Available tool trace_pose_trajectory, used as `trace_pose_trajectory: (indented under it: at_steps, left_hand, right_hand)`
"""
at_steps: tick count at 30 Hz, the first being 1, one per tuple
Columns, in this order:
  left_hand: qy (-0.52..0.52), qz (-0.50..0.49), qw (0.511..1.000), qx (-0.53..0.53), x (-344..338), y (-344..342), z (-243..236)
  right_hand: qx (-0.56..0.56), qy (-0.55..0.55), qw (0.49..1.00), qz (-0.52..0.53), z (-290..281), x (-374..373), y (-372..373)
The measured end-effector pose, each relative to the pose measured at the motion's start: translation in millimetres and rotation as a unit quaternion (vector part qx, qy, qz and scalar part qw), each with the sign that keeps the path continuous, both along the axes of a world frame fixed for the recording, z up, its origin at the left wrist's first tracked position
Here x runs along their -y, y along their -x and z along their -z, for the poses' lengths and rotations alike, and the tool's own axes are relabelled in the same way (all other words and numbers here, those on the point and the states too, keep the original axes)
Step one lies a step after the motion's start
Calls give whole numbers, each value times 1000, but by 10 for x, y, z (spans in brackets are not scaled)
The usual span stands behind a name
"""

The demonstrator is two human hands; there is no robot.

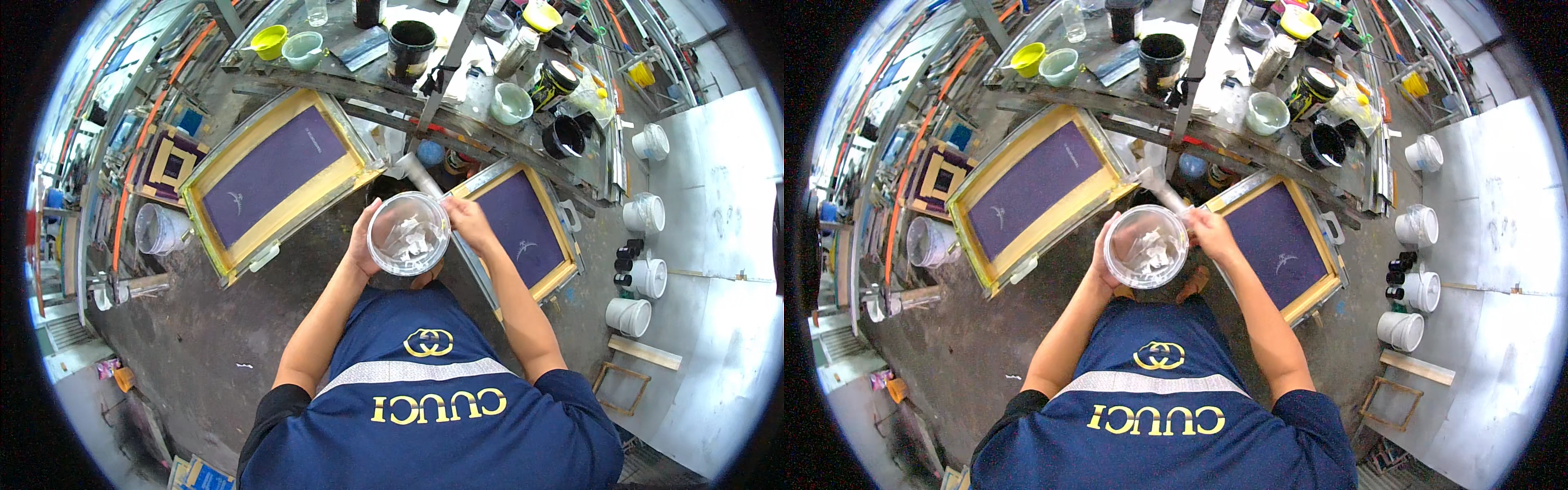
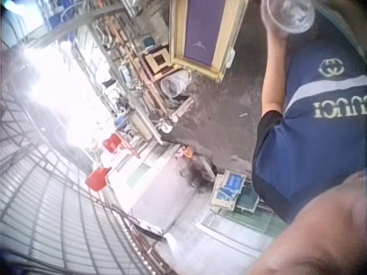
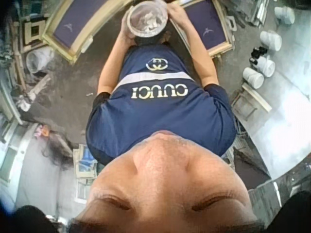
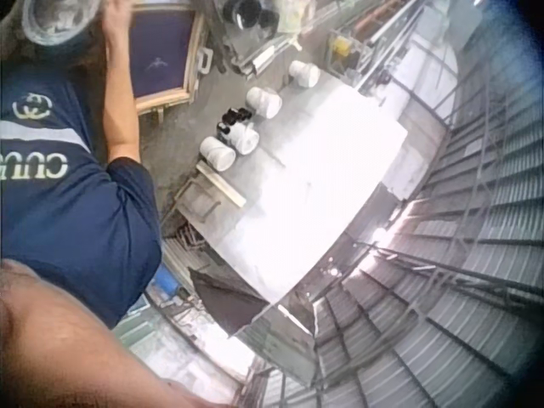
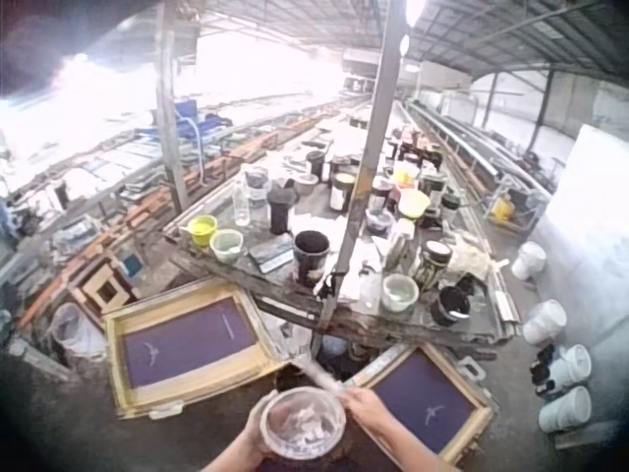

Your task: The person wipes a screen printing frame with a yellow cloth, then removes a glove and places the frame on a rack. They wipe another frame with a white cloth, stir a white substance in a container, and pour it into a bucket. They then open a black container and stir its contents.

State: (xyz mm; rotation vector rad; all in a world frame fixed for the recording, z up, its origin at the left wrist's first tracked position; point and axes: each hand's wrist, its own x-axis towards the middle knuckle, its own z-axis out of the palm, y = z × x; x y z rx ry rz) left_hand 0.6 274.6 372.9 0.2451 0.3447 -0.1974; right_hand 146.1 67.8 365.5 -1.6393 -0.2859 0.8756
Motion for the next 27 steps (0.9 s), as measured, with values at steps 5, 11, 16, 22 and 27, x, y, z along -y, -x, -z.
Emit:
trace_pose_trajectory:
  at_steps: [5, 11, 16, 22, 27]
  left_hand:
    - [-32, -58, 998, 4, -93, 107, -157]
    - [-31, -132, 991, 16, -263, 168, -108]
    - [-76, -163, 984, 19, -217, 140, -193]
    - [-77, -227, 971, -1, -179, 147, -13]
    - [-74, -273, 959, -31, -66, 164, 136]
  right_hand:
    - [211, 35, 974, 75, -1195, 212, 26]
    - [557, 157, 803, -141, -2158, 141, 330]
    - [704, 159, 651, -236, -2041, -248, 325]
    - [598, 284, 647, -379, -1713, -520, 256]
    - [464, 275, 756, -370, -1626, -548, 341]
